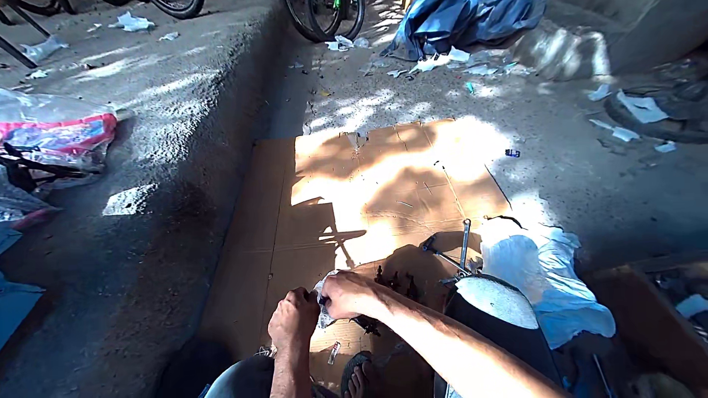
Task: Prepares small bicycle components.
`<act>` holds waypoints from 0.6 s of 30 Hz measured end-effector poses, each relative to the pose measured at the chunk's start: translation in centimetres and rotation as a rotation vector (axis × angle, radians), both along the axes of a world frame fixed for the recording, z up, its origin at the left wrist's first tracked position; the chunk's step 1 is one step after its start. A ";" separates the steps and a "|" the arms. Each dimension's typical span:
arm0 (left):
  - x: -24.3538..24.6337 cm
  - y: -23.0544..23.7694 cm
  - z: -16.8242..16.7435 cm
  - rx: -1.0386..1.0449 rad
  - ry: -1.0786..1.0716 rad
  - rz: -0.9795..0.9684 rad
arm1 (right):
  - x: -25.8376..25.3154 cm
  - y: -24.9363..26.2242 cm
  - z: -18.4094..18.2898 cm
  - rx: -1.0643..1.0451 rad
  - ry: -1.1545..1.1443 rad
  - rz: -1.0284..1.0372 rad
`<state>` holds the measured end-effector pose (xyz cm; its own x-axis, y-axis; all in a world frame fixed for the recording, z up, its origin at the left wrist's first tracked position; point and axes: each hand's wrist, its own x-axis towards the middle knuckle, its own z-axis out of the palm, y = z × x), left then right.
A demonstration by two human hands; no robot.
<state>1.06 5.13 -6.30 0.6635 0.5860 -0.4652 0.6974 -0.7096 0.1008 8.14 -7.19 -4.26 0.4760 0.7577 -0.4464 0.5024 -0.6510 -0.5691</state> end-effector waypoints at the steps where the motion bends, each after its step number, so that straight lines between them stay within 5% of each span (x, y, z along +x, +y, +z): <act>1: 0.1 -0.1 0.0 -0.008 0.013 -0.016 | -0.3 0.4 -0.8 0.002 0.059 0.009; 6: 0.7 -0.5 -0.2 -0.006 0.079 -0.077 | -1.3 1.1 -8.2 -0.078 0.139 -0.144; 11: 0.7 -0.3 -0.4 -0.022 0.125 -0.118 | 0.3 1.0 -8.6 -0.288 0.209 -0.290; 18: 1.6 -2.8 0.6 -0.030 0.137 -0.212 | -1.6 4.5 -14.6 0.080 0.474 -0.622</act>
